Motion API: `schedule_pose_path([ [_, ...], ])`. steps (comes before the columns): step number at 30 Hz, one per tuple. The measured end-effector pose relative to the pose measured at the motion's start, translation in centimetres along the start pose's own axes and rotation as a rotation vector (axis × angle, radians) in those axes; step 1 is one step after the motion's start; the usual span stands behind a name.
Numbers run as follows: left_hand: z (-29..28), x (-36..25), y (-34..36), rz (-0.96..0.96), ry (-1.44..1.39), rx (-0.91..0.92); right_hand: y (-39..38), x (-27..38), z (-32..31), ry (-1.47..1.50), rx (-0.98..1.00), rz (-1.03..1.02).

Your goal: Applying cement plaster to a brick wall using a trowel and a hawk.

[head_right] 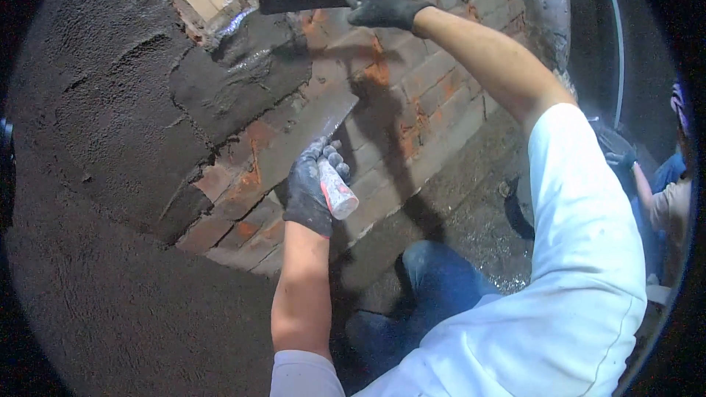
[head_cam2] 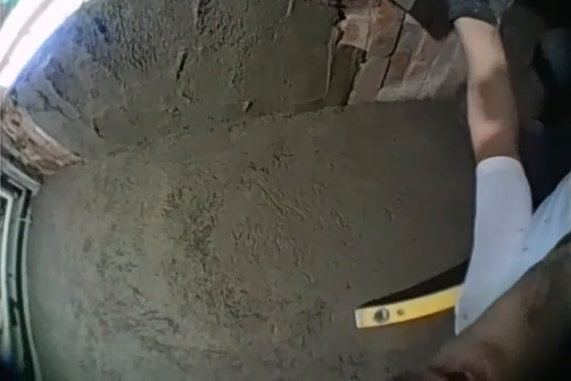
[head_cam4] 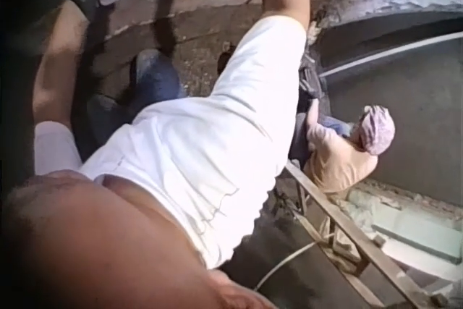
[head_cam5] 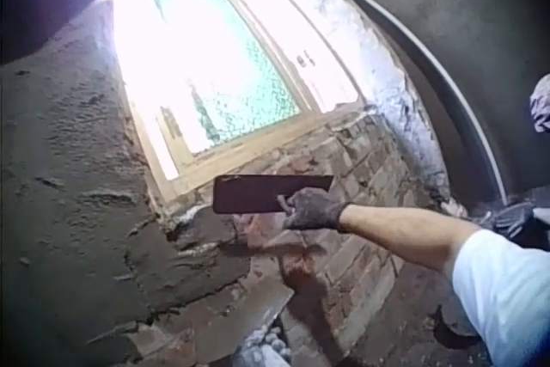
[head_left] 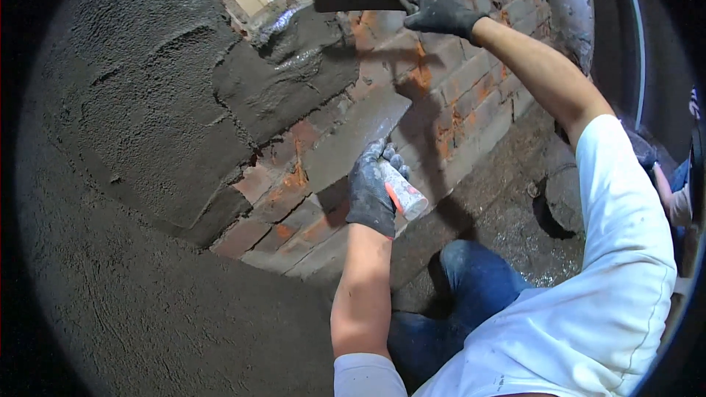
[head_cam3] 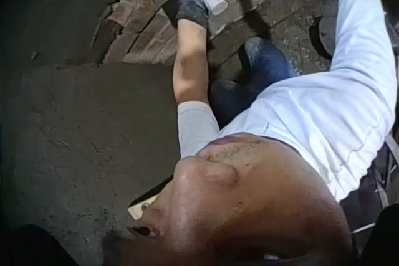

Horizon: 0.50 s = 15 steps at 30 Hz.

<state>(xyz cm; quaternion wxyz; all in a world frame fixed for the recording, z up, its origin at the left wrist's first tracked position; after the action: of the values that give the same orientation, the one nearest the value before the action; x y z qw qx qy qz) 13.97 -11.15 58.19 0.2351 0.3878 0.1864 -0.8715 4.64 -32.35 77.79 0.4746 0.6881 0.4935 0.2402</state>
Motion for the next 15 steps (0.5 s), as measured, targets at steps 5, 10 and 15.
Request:
schedule_pose_path([
  [5,-0.7,0.2,-0.2,-0.002,-0.021,-0.038,4.8,6.4,0.4,0.631,0.691,0.131],
  [10,0.3,-0.1,-1.0,0.024,-0.063,-0.029,9.7,6.9,2.9,0.845,0.743,0.386],
  [15,-0.4,0.3,-0.1,0.037,-0.046,-0.059,10.7,6.9,1.4,0.478,0.86,0.363],
])
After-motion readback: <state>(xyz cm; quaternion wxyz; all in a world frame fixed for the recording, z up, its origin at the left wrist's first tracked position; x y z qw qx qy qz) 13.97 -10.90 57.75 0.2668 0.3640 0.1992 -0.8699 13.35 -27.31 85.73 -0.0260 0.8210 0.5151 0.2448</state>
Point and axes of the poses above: each hand's wrist, its own y-axis towards the middle knuckle, its own z-axis out of the palm, x = y × z, the point moved 7 cm from there along y, towards the middle knuckle, and after that the axes turned 3 degrees about z, right-handed, at the moved point
